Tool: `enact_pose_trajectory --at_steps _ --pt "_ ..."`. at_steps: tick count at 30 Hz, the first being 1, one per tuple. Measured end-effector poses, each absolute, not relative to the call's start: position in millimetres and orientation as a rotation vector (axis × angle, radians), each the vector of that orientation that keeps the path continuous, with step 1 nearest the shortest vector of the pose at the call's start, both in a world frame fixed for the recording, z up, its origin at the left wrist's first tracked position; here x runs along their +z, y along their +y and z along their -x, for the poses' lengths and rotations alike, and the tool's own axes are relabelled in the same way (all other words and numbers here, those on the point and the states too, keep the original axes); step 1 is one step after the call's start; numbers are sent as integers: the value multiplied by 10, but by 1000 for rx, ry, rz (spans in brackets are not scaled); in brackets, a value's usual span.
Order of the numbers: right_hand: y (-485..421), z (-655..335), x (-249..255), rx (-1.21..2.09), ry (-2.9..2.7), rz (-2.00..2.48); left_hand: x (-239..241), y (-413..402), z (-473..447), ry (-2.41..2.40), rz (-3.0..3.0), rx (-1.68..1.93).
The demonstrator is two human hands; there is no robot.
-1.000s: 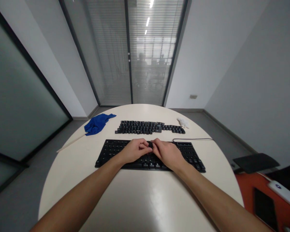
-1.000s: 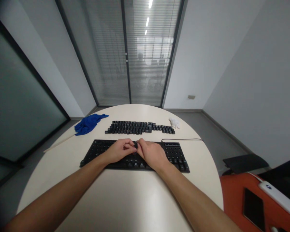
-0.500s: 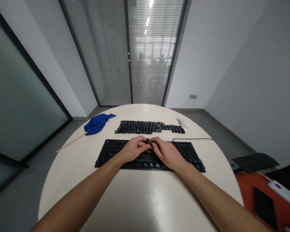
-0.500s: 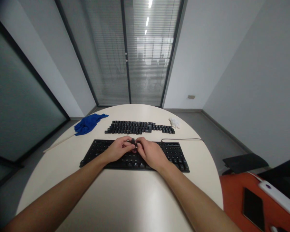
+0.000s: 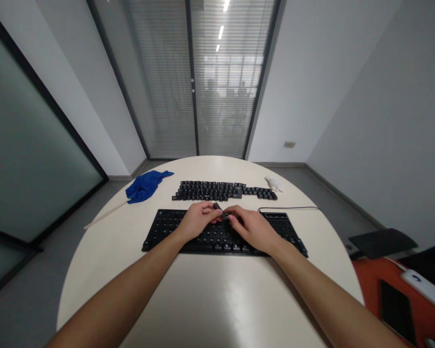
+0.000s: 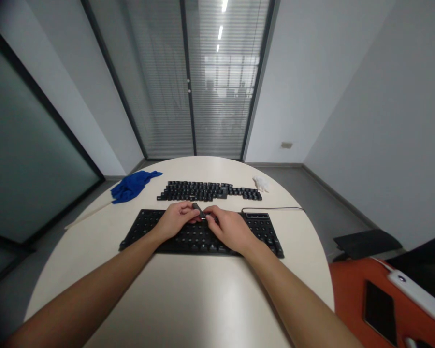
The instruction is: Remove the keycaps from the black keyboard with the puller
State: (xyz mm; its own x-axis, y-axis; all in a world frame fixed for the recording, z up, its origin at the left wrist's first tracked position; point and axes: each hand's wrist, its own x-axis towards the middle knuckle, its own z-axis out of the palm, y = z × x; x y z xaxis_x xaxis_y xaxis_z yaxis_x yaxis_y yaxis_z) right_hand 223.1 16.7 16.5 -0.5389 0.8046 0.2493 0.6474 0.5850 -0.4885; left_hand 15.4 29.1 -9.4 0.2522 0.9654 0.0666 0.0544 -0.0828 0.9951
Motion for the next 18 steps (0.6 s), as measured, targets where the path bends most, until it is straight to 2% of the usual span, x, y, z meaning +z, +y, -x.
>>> enact_pose_trajectory --at_steps 7,18 --pt "219 -2315 131 483 -2399 1223 -82 350 -133 1083 -1164 1105" --pt "193 -2296 139 285 -2348 1247 -124 342 -159 1026 -1267 1097"
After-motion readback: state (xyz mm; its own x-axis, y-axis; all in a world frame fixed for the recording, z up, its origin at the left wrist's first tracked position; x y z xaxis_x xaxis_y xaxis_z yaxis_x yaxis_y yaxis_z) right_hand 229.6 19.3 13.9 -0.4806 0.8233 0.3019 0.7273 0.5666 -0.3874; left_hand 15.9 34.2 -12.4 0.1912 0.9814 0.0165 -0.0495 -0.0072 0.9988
